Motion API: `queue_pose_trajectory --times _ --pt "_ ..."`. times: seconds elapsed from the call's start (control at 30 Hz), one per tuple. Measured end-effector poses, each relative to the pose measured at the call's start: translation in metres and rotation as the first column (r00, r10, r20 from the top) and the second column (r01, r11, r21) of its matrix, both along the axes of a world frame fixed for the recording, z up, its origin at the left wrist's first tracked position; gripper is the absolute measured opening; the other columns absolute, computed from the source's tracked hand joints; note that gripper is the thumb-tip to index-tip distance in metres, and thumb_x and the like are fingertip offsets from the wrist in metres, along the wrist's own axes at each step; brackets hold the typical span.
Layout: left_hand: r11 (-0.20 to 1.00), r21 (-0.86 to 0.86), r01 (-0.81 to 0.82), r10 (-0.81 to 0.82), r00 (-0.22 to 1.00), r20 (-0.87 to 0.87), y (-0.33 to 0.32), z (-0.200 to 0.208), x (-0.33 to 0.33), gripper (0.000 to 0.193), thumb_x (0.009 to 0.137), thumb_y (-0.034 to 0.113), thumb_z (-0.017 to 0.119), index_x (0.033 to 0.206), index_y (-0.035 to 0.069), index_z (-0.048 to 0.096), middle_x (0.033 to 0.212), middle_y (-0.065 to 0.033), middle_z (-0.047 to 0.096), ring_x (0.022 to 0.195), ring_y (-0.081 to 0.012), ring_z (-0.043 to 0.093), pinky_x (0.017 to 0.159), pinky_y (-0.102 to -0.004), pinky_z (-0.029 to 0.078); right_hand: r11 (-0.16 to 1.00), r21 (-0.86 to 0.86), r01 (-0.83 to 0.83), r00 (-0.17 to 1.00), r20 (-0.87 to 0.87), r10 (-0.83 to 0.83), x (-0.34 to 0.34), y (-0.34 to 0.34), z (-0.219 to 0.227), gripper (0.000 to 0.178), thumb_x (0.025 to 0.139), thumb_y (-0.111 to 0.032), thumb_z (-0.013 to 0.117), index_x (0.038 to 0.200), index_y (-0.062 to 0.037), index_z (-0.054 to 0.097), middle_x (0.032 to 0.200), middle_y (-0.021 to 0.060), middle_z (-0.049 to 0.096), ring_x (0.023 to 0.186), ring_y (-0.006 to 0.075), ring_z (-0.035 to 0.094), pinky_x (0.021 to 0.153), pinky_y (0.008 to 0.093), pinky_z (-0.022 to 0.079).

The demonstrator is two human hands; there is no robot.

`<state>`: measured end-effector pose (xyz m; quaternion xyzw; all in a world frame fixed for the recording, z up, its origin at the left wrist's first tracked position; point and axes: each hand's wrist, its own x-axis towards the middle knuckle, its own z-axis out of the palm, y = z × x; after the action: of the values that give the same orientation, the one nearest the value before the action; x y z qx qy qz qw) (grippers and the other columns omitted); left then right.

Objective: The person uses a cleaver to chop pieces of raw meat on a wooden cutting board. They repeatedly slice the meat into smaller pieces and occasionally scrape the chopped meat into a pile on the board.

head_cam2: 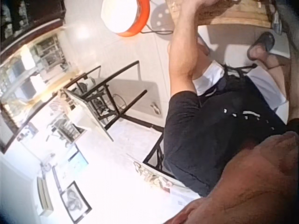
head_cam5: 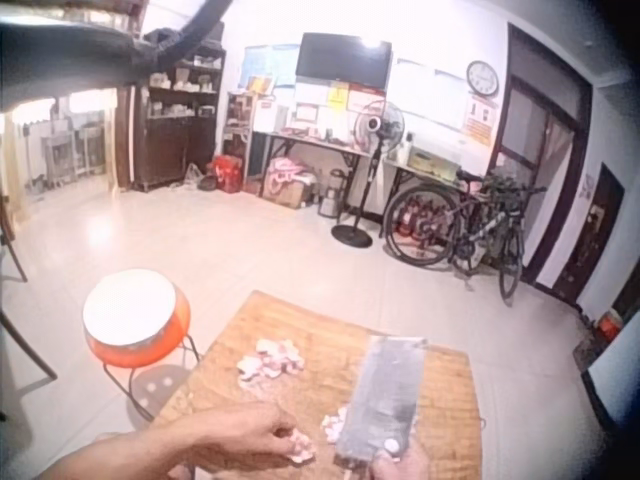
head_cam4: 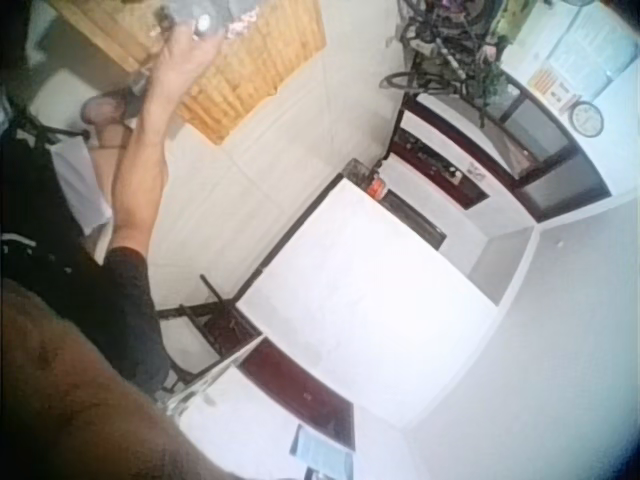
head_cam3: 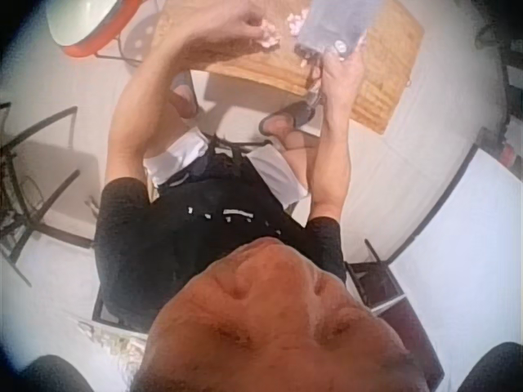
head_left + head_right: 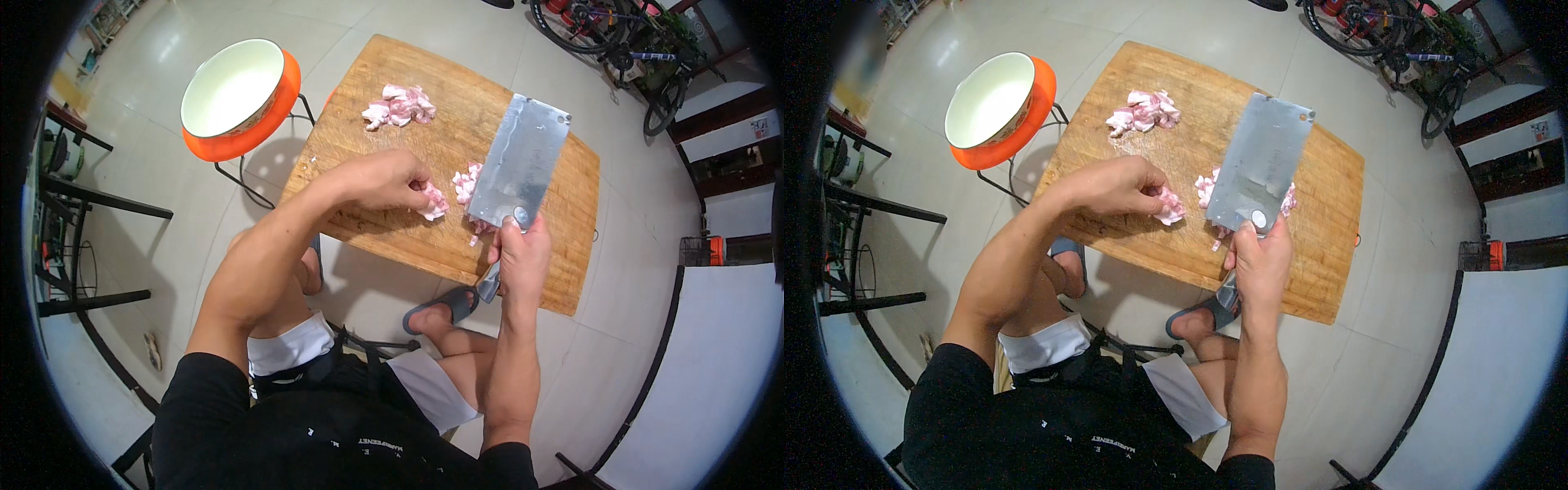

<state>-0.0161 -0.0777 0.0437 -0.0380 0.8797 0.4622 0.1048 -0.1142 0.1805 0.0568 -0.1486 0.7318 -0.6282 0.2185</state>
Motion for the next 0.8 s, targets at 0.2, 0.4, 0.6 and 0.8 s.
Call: queue_pose_trajectory --times 0.2,0.4,0.6,0.8 --pt "0.953 -0.17 -0.249 0.203 0.947 -0.249 0.009 -0.015 0.012 0.032 0.095 0.031 0.08 0.109 0.002 0.076 0.101 -0.0173 0.077 0.095 -0.0383 0.074 0.082 -0.0493 0.057 0.985 0.161 0.068 0.933 -0.359 -0.006 -0.002 0.006 -0.012 0.013 0.101 -0.007 0.065 0.111 0.0009 0.065 0.08 0.0081 0.068 0.056 0.018 0.061 0.053 0.0355 0.05" --pt "0.93 -0.362 -0.072 -0.096 0.9 -0.425 0.012 -0.001 0.036 0.026 0.092 0.02 0.078 0.113 0.005 0.078 0.108 -0.0129 0.074 0.1 -0.0344 0.073 0.083 -0.0463 0.059 0.861 0.509 -0.003 0.694 -0.618 0.368 0.01 0.004 0.021 0.012 0.092 -0.014 0.076 0.089 -0.0032 0.071 0.074 0.0185 0.068 0.069 0.0389 0.07 0.063 0.0456 0.054" --pt "0.831 -0.544 -0.116 -0.218 0.832 -0.51 0.028 -0.026 0.035 0.029 0.089 0.011 0.068 0.115 0.008 0.079 0.109 -0.0072 0.07 0.104 -0.0283 0.071 0.09 -0.041 0.06 0.739 0.672 -0.041 0.576 -0.588 0.567 0.013 -0.002 0.031 0.014 0.092 -0.017 0.075 0.087 -0.0048 0.069 0.077 0.0182 0.07 0.072 0.0398 0.07 0.065 0.0513 0.053" --pt "0.837 -0.506 -0.209 -0.184 0.763 -0.619 0.035 -0.037 0.036 0.028 0.088 0.01 0.067 0.114 0.006 0.077 0.115 -0.0079 0.068 0.104 -0.0286 0.071 0.089 -0.0401 0.06 0.684 0.73 -0.009 0.579 -0.553 0.598 0.01 -0.003 0.038 0.015 0.093 -0.018 0.074 0.089 -0.0044 0.07 0.081 0.0205 0.072 0.077 0.0425 0.072 0.067 0.0531 0.054"
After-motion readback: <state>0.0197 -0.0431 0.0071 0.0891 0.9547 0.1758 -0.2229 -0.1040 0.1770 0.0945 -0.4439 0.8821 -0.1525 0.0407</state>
